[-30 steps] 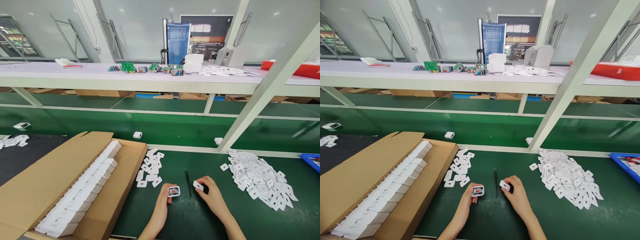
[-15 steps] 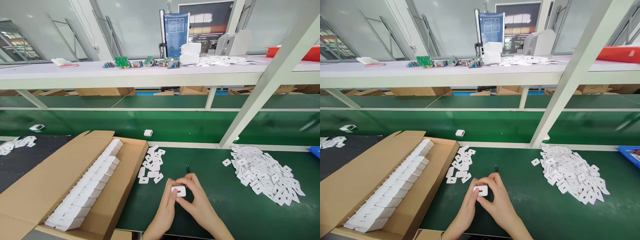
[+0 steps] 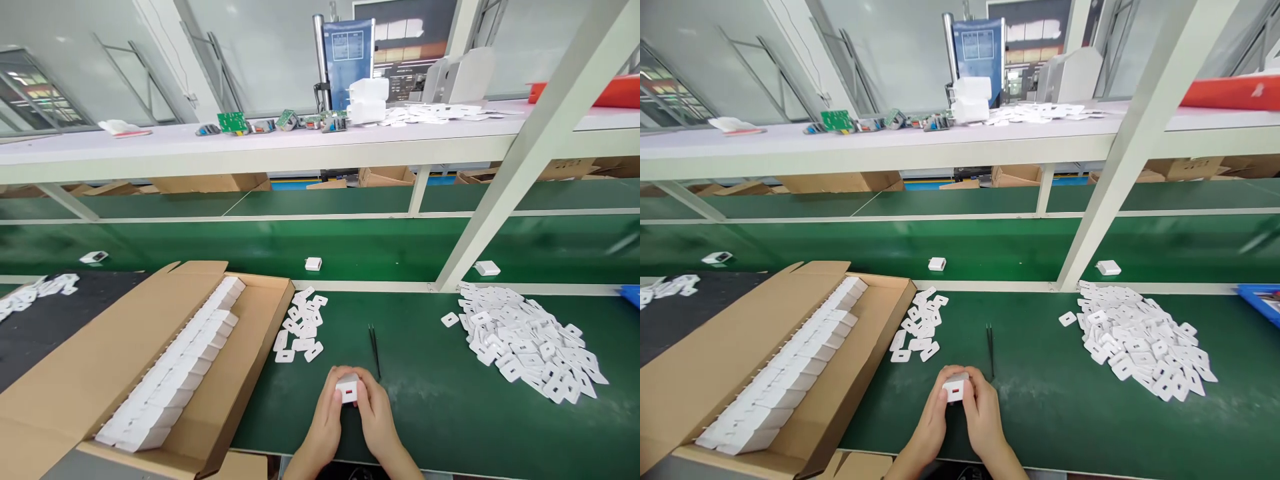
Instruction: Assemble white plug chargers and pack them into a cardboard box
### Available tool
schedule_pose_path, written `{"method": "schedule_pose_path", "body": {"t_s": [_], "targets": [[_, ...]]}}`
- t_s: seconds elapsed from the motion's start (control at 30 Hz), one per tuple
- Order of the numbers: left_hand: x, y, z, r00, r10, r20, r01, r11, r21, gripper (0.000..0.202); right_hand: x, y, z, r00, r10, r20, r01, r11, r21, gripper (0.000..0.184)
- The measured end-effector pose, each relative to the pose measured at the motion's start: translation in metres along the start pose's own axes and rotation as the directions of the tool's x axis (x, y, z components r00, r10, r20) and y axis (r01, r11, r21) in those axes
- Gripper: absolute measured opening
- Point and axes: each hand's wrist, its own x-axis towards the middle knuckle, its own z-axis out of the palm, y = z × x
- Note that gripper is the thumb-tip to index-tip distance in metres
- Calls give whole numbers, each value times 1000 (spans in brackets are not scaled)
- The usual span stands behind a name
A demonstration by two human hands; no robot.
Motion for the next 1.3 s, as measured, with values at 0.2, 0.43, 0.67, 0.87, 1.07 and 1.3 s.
{"method": "schedule_pose_path", "body": {"t_s": [0.2,0.43,0.67,0.87,1.07,1.3], "targets": [[5,-1,0,999,25,-48,-25,1000,-7,54,3,0,-2,1000,11,19,-11,1000,2,47],[0,-4,-3,996,-19,-84,24,998,63,56,4,4,-1,999,22,36,-22,1000,9,40],[1,-15,-7,996,27,-87,-23,998,56,59,4,14,-2,997,20,77,-22,999,26,41],[-5,-18,-2,987,-22,-161,25,1000,13,57,1,23,3,999,-16,35,16,1000,8,39],[6,-6,-1,981,-180,-68,148,933,-327,71,-6,38,7,996,-78,-49,80,996,25,39],[12,19,15,950,-310,50,268,716,-644,69,-7,27,3,993,-99,-67,92,991,-101,45]]}}
